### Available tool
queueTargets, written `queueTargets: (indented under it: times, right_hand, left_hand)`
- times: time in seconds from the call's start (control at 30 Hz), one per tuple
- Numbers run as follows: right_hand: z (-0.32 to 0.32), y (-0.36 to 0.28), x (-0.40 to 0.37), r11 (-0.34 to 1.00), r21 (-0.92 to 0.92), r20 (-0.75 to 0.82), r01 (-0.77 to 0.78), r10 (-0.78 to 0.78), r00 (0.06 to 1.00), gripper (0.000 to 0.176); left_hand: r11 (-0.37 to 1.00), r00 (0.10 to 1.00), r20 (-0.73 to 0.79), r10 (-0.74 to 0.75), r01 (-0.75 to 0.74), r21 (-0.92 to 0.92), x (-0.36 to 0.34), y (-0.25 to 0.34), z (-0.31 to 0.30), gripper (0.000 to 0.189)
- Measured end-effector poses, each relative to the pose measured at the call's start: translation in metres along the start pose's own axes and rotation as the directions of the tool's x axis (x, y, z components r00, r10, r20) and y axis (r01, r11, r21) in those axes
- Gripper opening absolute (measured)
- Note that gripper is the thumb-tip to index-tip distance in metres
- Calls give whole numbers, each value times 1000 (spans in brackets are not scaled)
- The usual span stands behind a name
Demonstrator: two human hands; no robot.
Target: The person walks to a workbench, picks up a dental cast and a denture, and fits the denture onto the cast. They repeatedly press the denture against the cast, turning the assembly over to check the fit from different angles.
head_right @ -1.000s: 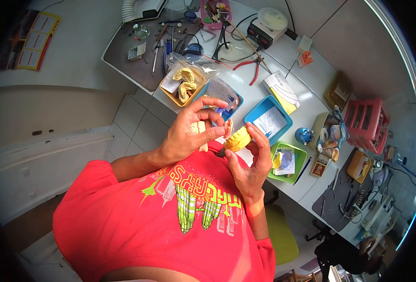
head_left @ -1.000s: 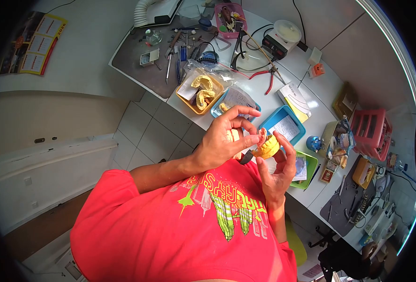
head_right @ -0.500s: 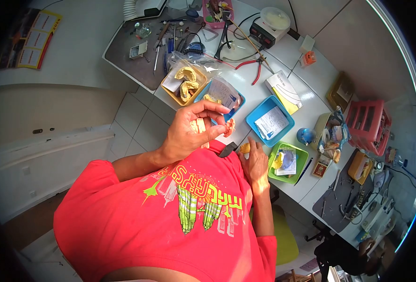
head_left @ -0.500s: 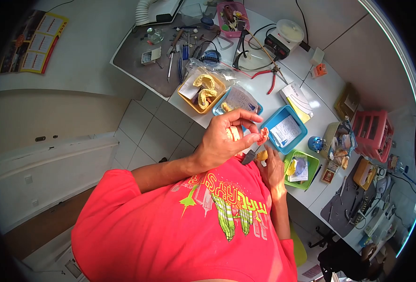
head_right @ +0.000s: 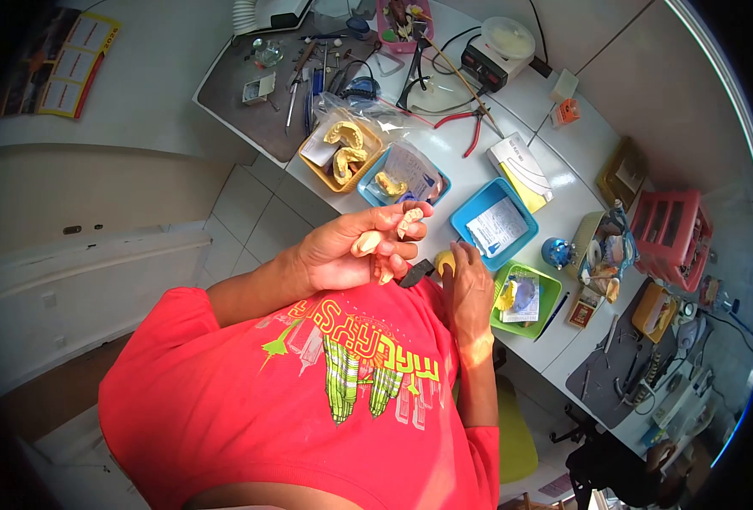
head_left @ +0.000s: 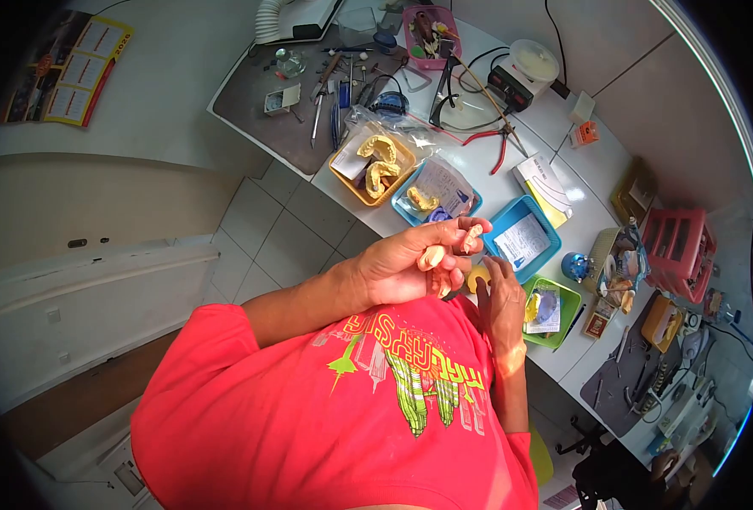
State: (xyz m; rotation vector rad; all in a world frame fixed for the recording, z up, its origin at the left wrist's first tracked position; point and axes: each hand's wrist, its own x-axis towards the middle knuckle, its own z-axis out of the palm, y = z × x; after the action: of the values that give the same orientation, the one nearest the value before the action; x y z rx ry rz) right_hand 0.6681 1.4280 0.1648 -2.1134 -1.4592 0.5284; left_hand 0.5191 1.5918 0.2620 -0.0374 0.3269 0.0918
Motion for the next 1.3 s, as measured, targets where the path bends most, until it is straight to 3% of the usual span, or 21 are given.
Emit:
queueTargets:
  times: [0.03,0.1,0.13,0.17,0.23,0.33,0.4,0.5,0.57,0.63,0.7,0.73,0.77,0.8,0.83,0.9,0.97,1.03,1.2,1.27,1.3]
  right_hand:
    - [-17,-16,2,1000,3,1,-3,3,1000,36]
    - [-52,-56,7,972,230,-177,-44,86,980,29]
    - [-58,-65,8,967,242,-326,83,0,945,25]
    - [-65,-75,7,968,238,-331,78,5,944,25]
    - [-75,-92,5,928,275,-409,252,-124,904,28]
    - [-71,-104,11,930,262,-388,259,-144,910,37]
    - [-63,-107,17,940,254,-359,228,-127,924,45]
    - [-45,-102,22,951,231,-396,207,-103,913,45]
    - [-44,-99,23,957,223,-382,187,-90,920,40]
    - [-47,-97,25,920,372,-363,126,19,932,34]
    - [-43,-89,22,890,435,-338,139,18,941,29]
    - [-43,-89,20,667,743,-263,57,213,941,27]
    - [-42,-88,18,340,940,-123,-10,367,922,25]
    - [-40,-75,14,250,964,-4,-93,363,932,27]
    - [-44,-72,13,253,963,-6,-94,368,930,27]
    - [-54,-71,14,-145,977,190,-155,265,945,29]
    - [-51,-62,11,-146,972,216,-184,245,945,27]
    - [-50,-60,11,-317,939,197,-133,180,964,22]
    - [-47,-56,12,-321,940,188,-119,194,963,25]
    - [-45,-56,11,-326,939,185,-111,206,961,25]
    - [-43,-59,11,-170,983,111,-63,294,949,28]
  left_hand:
    - [1000,1000,22,-1,1,-16,1,0,1,36]
    - [999,999,46,-13,15,-32,4,-1,1,35]
    - [999,999,42,-8,10,-31,6,-1,0,35]
    - [1000,999,38,-3,4,-29,8,-1,-2,34]
    - [1000,1000,19,-7,7,14,10,-2,-6,32]
    - [997,998,-54,45,-41,63,12,-5,-10,28]
    - [958,989,-48,139,-122,260,12,-5,-6,23]
    - [910,960,-126,250,-188,370,16,-13,-1,22]
    - [912,960,-115,256,-200,358,17,-13,-8,23]
    - [902,930,-157,331,-263,343,21,-14,-11,21]
    - [905,928,-165,335,-268,331,20,-13,-12,20]
    - [872,909,-172,380,-290,393,22,-12,-16,21]
    - [836,889,-174,424,-310,453,24,-11,-18,22]
    - [814,867,-193,459,-323,483,25,-11,-21,24]
    - [817,870,-192,454,-320,480,25,-11,-22,24]
    - [702,833,-140,535,-346,622,25,-8,-23,27]
    - [670,825,-126,551,-347,656,25,-7,-25,29]
    - [648,827,-161,539,-284,707,26,-6,-29,30]
    - [651,842,-166,513,-255,715,26,-7,-28,31]
    - [713,861,-178,477,-261,651,27,-8,-31,32]
    - [713,860,-178,478,-262,651,26,-8,-30,32]
